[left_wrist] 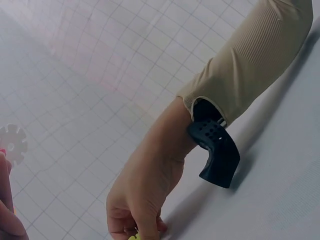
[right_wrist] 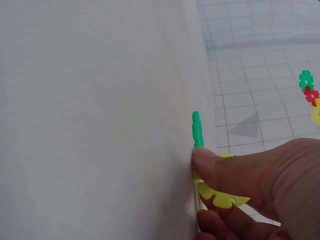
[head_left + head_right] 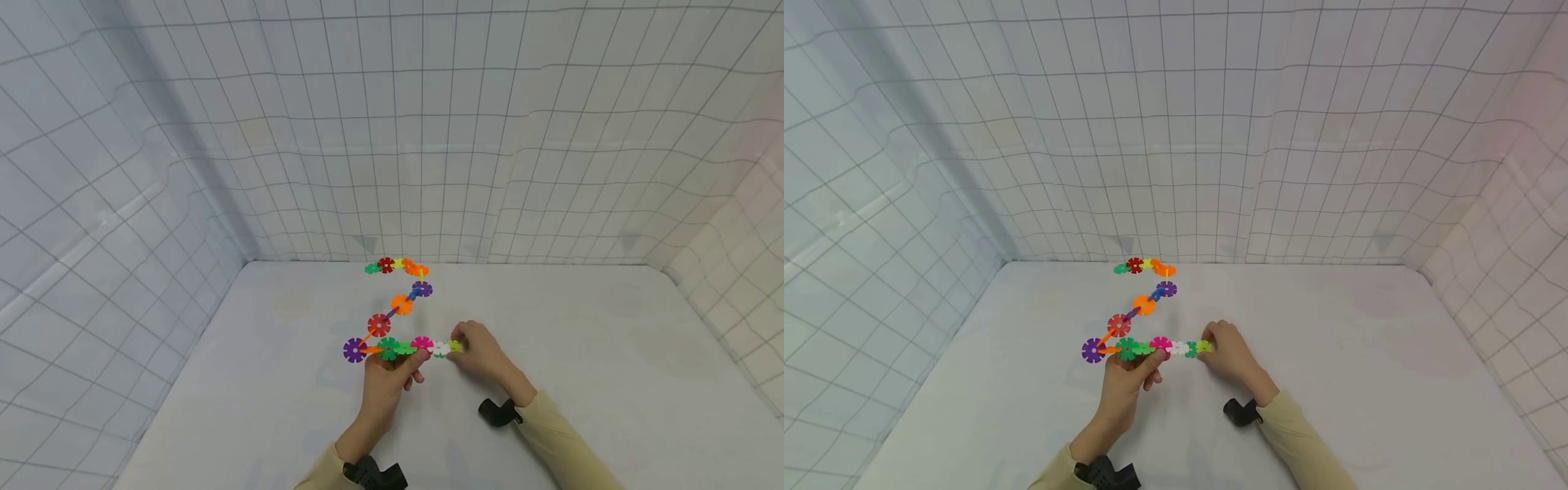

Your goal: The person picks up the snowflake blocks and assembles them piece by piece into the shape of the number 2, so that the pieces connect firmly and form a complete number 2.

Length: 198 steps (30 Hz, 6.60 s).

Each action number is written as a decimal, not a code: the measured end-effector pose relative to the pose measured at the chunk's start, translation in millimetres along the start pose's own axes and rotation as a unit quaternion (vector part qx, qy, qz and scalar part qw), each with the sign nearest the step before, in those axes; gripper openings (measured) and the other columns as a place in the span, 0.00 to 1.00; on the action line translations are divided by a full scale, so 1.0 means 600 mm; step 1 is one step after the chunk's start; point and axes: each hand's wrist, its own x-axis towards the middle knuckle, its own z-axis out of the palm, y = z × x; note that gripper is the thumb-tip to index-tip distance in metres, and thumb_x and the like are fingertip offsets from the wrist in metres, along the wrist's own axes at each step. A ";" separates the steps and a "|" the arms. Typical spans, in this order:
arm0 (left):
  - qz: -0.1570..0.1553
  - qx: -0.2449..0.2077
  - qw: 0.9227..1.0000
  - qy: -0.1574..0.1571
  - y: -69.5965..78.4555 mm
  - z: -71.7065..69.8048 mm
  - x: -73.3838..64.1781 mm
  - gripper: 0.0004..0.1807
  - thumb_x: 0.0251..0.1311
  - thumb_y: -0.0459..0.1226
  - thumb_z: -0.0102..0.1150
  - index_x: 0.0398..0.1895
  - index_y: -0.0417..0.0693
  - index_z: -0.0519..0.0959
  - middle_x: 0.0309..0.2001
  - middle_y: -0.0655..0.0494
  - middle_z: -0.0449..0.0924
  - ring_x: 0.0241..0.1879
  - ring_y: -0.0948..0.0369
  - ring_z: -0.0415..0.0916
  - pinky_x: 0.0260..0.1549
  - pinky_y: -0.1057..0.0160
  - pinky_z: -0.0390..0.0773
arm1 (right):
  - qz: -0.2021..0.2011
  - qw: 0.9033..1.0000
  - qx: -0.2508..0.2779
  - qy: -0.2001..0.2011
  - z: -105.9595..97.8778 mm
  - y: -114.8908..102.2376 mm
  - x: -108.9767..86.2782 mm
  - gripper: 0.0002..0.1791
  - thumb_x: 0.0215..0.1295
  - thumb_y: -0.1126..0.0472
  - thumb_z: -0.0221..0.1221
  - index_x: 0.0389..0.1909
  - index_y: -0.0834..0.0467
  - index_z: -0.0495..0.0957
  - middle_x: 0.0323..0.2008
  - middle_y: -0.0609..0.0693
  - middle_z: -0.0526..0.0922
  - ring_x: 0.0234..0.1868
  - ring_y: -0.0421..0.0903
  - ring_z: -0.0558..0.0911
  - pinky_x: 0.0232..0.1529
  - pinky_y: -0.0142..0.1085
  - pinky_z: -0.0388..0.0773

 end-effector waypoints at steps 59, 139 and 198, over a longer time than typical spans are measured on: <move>-0.034 -0.009 0.998 -0.045 0.015 0.008 -0.011 0.14 0.58 0.36 0.64 0.43 0.37 0.75 0.31 0.48 0.84 0.13 0.63 0.67 0.16 0.70 0.65 | -0.170 0.941 0.279 0.085 -0.103 -0.121 -0.121 0.11 0.57 0.81 0.58 0.37 0.66 0.74 0.26 0.54 0.81 0.23 0.44 0.81 0.22 0.37 0.79; -0.017 -0.012 1.000 -0.004 0.011 -0.020 0.020 0.12 0.60 0.36 0.63 0.33 0.32 0.83 0.29 0.48 0.84 0.11 0.64 0.56 0.15 0.70 0.56 | -0.185 0.942 0.236 0.150 -0.109 -0.098 -0.107 0.12 0.50 0.79 0.65 0.30 0.60 0.78 0.29 0.52 0.82 0.27 0.43 0.80 0.28 0.32 0.76; 0.020 -0.050 0.994 -0.098 0.016 -0.022 0.013 0.05 0.60 0.30 0.60 0.27 0.38 0.78 0.28 0.48 0.84 0.07 0.66 0.55 0.09 0.70 0.54 | -0.393 0.882 0.075 0.249 -0.086 -0.087 -0.103 0.11 0.47 0.77 0.68 0.27 0.60 0.81 0.26 0.50 0.80 0.24 0.42 0.80 0.26 0.26 0.76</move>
